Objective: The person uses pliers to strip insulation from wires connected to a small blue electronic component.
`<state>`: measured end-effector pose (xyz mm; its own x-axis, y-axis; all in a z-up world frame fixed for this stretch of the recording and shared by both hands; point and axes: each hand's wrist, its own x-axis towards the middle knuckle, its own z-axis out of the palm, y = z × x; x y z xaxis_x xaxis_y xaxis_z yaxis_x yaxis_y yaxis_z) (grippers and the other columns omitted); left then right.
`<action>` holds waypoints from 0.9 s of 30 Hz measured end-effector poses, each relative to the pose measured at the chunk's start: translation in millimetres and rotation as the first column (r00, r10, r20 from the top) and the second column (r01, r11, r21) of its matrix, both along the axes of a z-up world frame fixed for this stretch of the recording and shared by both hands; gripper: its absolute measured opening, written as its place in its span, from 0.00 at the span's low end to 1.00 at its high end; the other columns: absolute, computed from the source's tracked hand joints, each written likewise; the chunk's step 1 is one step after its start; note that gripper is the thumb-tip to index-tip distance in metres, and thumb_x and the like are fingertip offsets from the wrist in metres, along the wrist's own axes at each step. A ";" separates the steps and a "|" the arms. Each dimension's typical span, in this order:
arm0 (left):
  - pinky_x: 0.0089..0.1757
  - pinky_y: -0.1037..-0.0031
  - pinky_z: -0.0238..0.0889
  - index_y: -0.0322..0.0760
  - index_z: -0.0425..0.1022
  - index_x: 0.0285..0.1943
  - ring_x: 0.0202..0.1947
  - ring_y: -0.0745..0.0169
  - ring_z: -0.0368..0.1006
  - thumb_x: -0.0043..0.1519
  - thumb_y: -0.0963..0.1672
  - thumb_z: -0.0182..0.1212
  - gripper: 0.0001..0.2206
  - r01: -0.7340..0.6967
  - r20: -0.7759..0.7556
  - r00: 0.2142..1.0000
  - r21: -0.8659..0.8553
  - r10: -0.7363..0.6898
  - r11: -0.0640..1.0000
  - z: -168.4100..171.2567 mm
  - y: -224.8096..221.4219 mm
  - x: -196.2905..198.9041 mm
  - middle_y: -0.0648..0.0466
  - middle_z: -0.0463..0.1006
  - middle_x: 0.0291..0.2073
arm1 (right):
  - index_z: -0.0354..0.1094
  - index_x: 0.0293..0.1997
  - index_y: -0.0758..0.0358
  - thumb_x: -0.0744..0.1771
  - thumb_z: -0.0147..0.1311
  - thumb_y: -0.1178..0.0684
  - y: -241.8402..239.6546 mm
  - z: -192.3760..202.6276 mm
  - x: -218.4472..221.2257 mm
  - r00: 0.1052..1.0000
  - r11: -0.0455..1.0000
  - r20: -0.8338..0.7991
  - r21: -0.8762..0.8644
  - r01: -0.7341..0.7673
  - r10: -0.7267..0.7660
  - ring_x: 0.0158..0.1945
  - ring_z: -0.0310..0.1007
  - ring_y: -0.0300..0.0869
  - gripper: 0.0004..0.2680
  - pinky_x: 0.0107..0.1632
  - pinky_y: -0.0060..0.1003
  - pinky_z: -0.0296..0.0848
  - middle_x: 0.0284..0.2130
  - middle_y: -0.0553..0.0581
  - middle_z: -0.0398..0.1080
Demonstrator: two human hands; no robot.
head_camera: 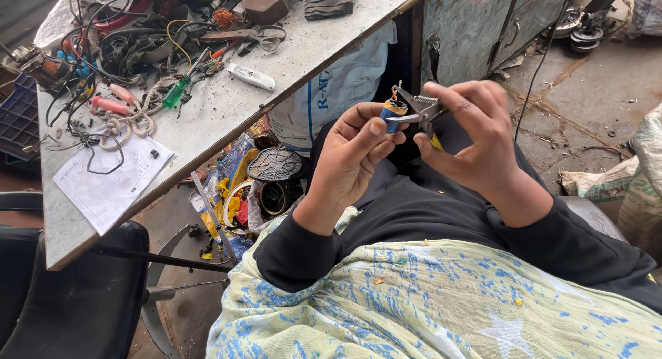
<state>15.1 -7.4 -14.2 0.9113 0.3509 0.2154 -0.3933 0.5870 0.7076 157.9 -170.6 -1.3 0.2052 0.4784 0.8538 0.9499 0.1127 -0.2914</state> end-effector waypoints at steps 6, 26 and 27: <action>0.47 0.73 0.77 0.25 0.74 0.56 0.45 0.60 0.82 0.65 0.40 0.68 0.14 -0.145 0.032 0.989 0.256 0.141 0.956 -2.2 2.8 -3.6 0.44 0.81 0.46 | 0.71 0.61 0.65 0.62 0.69 0.52 -3.0 2.5 -0.9 0.996 0.999 0.082 -0.019 0.040 -0.038 0.48 0.69 0.52 0.22 0.57 0.48 0.66 0.43 0.58 0.70; 0.52 0.80 0.74 0.25 0.65 0.73 0.57 0.56 0.77 0.69 0.39 0.64 0.23 0.011 -0.008 1.000 -0.053 -0.012 0.999 -2.3 6.1 -26.3 0.43 0.76 0.57 | 0.73 0.57 0.66 0.60 0.68 0.57 -3.9 -2.3 -2.9 0.988 0.991 -0.096 -0.045 -0.122 0.118 0.46 0.72 0.47 0.20 0.52 0.41 0.70 0.42 0.58 0.71; 0.52 0.79 0.74 0.25 0.65 0.73 0.57 0.55 0.77 0.70 0.39 0.63 0.23 0.018 -0.041 0.999 -0.086 -0.021 0.996 -7.4 5.1 -32.8 0.41 0.75 0.58 | 0.73 0.56 0.66 0.59 0.69 0.56 -2.9 -2.8 -5.9 0.996 0.995 -0.041 -0.048 -0.084 0.082 0.46 0.72 0.49 0.20 0.53 0.44 0.69 0.42 0.58 0.71</action>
<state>-17.8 -2.3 -21.6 0.9257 0.3486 0.1469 -0.3524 0.6532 0.6702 152.0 -173.5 -4.1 0.1955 0.5363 0.8211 0.9259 0.1749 -0.3347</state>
